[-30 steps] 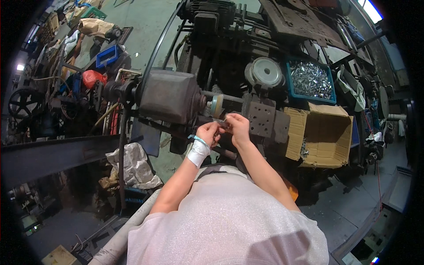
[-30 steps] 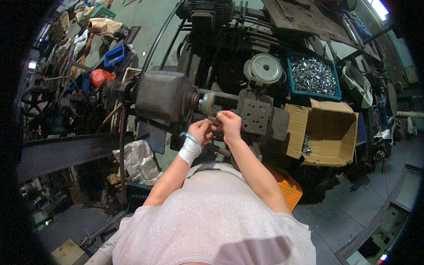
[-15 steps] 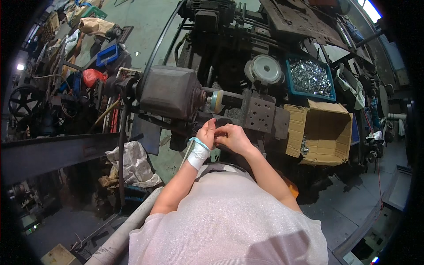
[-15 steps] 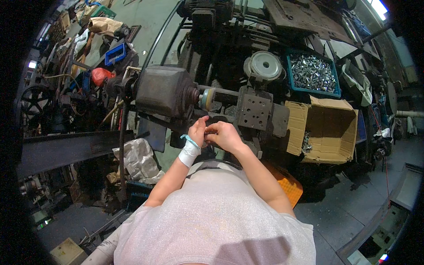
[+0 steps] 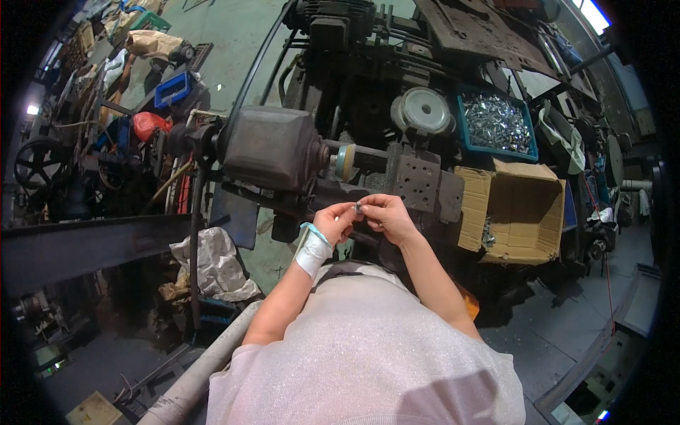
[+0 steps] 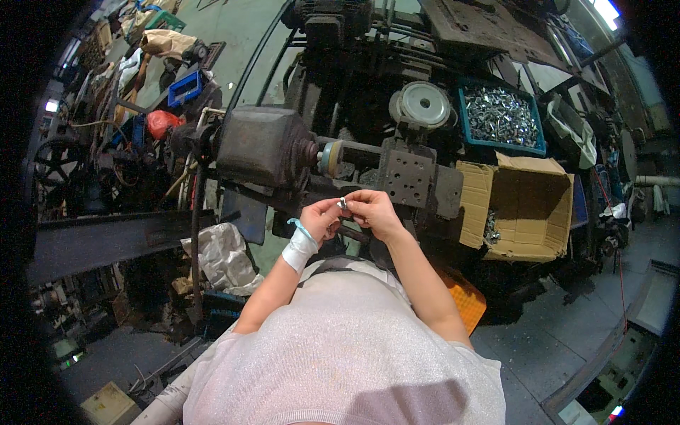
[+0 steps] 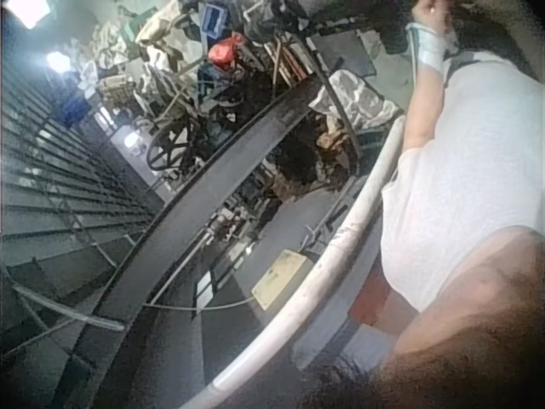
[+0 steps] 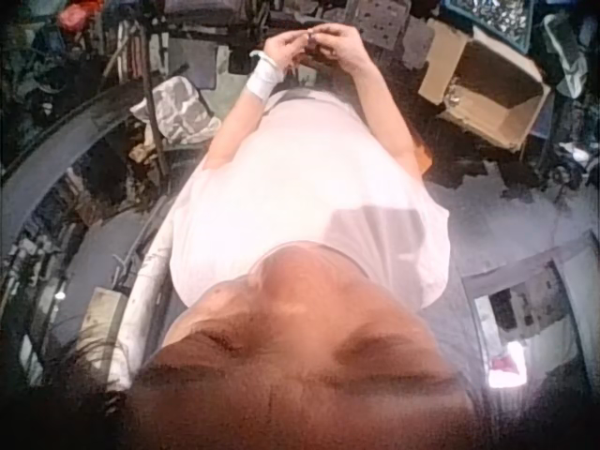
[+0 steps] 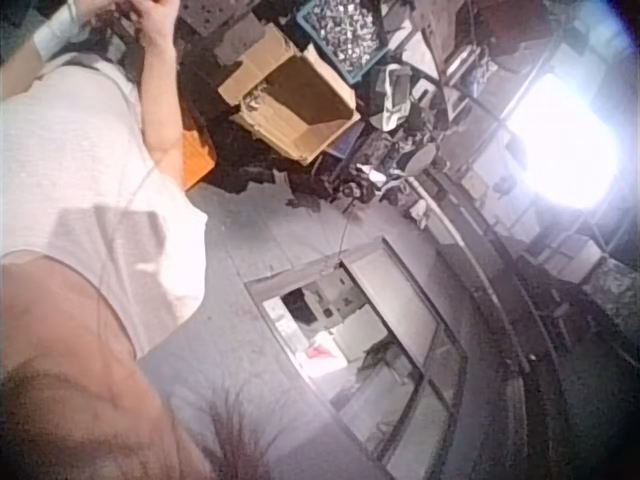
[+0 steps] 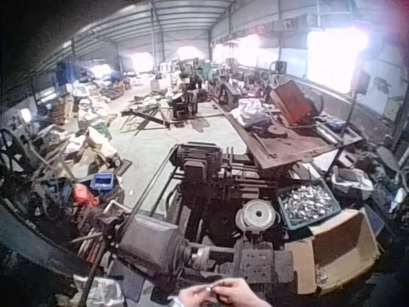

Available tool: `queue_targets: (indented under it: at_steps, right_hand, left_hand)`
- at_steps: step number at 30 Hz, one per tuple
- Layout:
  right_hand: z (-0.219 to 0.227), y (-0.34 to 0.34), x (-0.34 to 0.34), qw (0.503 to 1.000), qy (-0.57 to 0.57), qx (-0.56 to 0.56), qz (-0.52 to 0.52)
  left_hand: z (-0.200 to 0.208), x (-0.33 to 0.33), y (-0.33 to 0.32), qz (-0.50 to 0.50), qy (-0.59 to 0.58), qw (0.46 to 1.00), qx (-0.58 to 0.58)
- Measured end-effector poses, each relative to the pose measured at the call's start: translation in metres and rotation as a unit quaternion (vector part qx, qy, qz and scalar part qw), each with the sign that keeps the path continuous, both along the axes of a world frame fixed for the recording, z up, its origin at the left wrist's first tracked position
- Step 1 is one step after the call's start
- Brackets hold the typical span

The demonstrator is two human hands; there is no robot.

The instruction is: The person repeatedly picks up small metal parts from a cardboard box and grinds them against a rotating grinding wheel. After grinding, the person places the parts back into the box. The process is repeated for multiple items in a continuous loop.

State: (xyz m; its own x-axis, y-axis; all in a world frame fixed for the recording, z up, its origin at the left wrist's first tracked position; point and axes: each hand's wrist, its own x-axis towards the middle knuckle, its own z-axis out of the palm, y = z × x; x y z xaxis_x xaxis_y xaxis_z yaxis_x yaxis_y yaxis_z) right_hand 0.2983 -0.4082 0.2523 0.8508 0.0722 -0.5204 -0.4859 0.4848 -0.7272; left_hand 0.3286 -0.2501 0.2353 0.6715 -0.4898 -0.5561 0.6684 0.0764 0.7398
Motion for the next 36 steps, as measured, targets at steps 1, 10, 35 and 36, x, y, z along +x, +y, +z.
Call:
queue_targets:
  at_steps: [1, 10, 35, 36]
  right_hand:
    - [-0.006, 0.003, -0.001, 1.000, 0.004, 0.001, -0.013]
    - [-0.014, 0.016, -0.002, 0.967, -0.105, -0.224, -0.063]
    - [-0.037, 0.016, 0.059, 0.936, -0.005, -0.323, -0.143]
    - [-0.037, 0.016, 0.060, 0.935, -0.004, -0.322, -0.147]
  left_hand:
    - [-0.003, -0.001, 0.000, 0.013, -0.001, 1.000, -0.009]
    - [-0.013, 0.003, -0.003, 0.000, -0.301, 0.938, 0.170]
    - [-0.037, 0.040, -0.027, 0.078, -0.081, 0.987, 0.112]
    - [-0.039, 0.039, -0.028, 0.087, -0.092, 0.985, 0.118]
